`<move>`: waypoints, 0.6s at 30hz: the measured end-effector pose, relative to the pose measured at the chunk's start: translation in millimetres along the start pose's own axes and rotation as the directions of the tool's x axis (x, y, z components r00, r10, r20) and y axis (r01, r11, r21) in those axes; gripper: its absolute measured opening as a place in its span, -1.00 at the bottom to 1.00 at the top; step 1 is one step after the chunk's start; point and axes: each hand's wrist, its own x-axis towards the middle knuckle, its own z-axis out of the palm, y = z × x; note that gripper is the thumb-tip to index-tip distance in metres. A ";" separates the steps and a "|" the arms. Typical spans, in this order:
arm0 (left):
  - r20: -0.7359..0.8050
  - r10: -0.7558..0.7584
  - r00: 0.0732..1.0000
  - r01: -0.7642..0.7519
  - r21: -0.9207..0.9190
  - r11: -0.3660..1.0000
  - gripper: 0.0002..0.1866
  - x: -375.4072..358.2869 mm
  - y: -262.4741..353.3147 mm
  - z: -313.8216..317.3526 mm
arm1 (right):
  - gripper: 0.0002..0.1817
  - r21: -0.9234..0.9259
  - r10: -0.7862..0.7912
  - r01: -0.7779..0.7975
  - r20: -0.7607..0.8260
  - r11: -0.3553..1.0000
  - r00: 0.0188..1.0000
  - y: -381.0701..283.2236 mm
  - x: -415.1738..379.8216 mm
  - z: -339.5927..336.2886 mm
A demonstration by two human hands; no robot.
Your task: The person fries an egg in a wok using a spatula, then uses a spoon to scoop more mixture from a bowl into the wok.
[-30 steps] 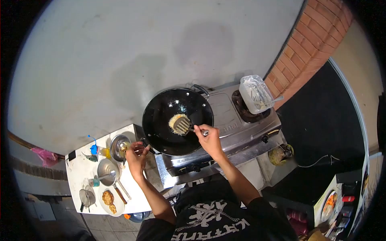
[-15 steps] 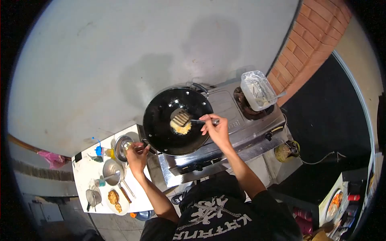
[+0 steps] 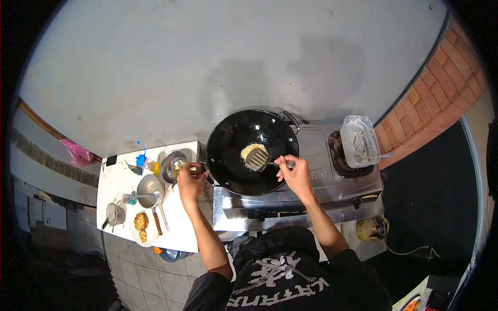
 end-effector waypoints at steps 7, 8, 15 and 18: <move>-0.147 -0.048 0.988 0.021 -0.184 0.983 -0.65 -18.3 -1.4 17.2 | -0.72 -0.023 0.041 -0.041 0.008 0.999 0.999 7.2 -1.8 2.1; -0.156 -0.037 0.987 0.007 -0.189 0.982 -0.65 -18.7 -0.9 17.0 | -0.72 -0.012 0.048 -0.048 -0.003 0.999 0.999 8.1 -1.3 3.3; -0.232 0.025 0.972 -0.058 -0.137 0.989 -0.66 -20.2 -6.3 22.0 | -0.74 -0.037 0.020 -0.021 -0.002 0.999 1.000 8.1 -2.9 3.5; -0.215 -0.008 0.977 -0.033 -0.186 0.982 -0.68 -22.6 -6.5 23.1 | -0.75 -0.046 0.048 -0.048 -0.010 0.998 0.999 8.2 -5.1 3.8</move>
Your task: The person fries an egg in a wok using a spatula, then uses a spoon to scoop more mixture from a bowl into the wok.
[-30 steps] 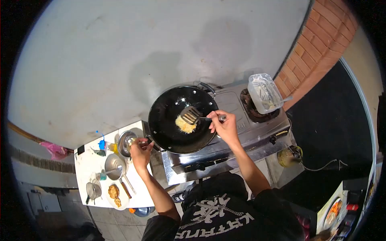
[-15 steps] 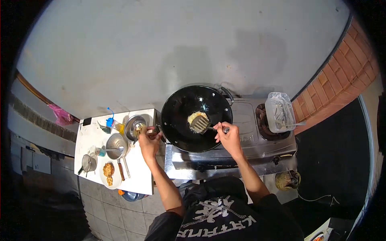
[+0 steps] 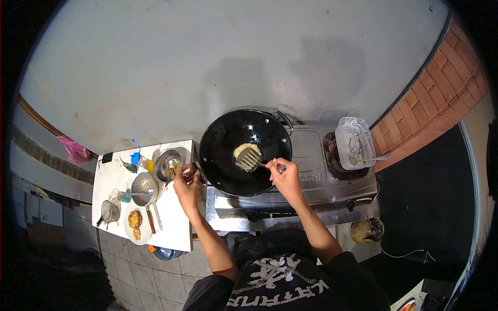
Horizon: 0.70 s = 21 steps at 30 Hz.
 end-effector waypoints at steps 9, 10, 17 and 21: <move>-0.032 0.100 0.995 -0.097 0.072 0.993 -0.68 1.1 -5.5 1.6 | -0.77 -0.002 -0.027 0.027 -0.014 1.000 1.000 -4.7 3.9 3.3; -0.044 0.085 0.995 -0.079 0.123 0.989 -0.67 -0.5 -0.4 1.1 | -0.77 0.001 -0.029 0.029 -0.014 1.000 0.999 -5.1 4.3 4.5; -0.056 0.021 0.998 -0.013 0.147 0.989 -0.64 -2.0 9.8 -2.3 | -0.76 0.054 -0.115 0.117 -0.036 0.992 0.993 -13.0 12.0 2.6; -0.039 0.026 0.999 -0.019 0.182 0.983 -0.67 1.2 1.4 -0.4 | -0.76 0.068 -0.132 0.133 -0.024 0.989 0.991 -22.6 21.4 -6.4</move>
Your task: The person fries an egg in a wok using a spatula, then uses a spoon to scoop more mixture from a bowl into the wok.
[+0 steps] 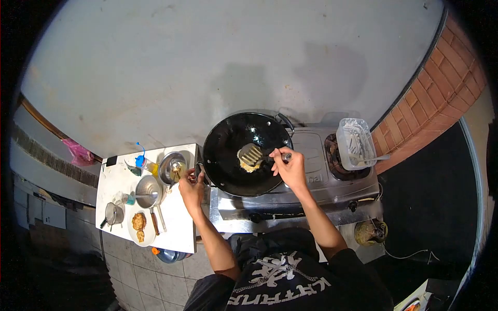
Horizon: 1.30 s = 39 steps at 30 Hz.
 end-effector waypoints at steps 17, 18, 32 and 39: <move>-0.004 -0.046 0.999 0.046 -0.054 0.997 -0.73 -3.1 2.8 1.5 | -0.74 -0.084 0.096 -0.094 0.023 0.992 0.995 22.0 -9.9 6.3; -0.011 -0.026 1.000 0.026 -0.051 0.998 -0.73 -3.3 3.1 1.6 | -0.74 -0.094 0.111 -0.110 0.000 0.989 0.994 24.3 -10.6 7.0; -0.016 -0.006 1.000 0.005 -0.052 0.999 -0.72 -6.5 5.5 0.9 | -0.80 -0.052 0.070 -0.069 0.017 0.996 0.997 22.4 -16.4 9.0; 0.001 -0.046 0.999 0.046 -0.073 0.996 -0.71 -8.6 7.3 -1.2 | -0.83 -0.019 -0.057 0.058 0.062 0.998 0.996 10.7 -10.4 3.5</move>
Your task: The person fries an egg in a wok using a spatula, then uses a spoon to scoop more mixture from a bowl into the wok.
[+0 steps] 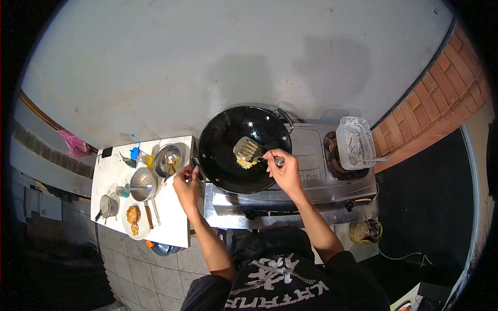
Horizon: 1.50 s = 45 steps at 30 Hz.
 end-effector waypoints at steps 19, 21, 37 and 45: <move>0.011 0.085 0.996 -0.086 0.110 0.990 -0.67 3.9 -2.4 -2.3 | -0.69 -0.044 0.121 -0.123 -0.047 0.991 0.992 -12.9 7.6 -12.2; 0.024 0.078 0.997 -0.080 0.092 0.993 -0.67 6.1 -4.0 -3.3 | -0.69 -0.058 0.159 -0.162 -0.058 0.985 0.986 -4.0 7.3 -3.6; 0.149 0.112 0.982 -0.146 0.241 0.959 -0.66 22.4 -1.3 -12.2 | -0.73 -0.217 0.126 -0.136 -0.062 0.967 0.990 -9.9 9.2 2.9; 0.149 0.038 0.988 -0.050 0.079 0.996 -0.59 18.5 -2.4 -10.5 | -0.76 -0.097 0.081 -0.095 -0.144 0.991 0.986 -29.2 -6.7 -0.7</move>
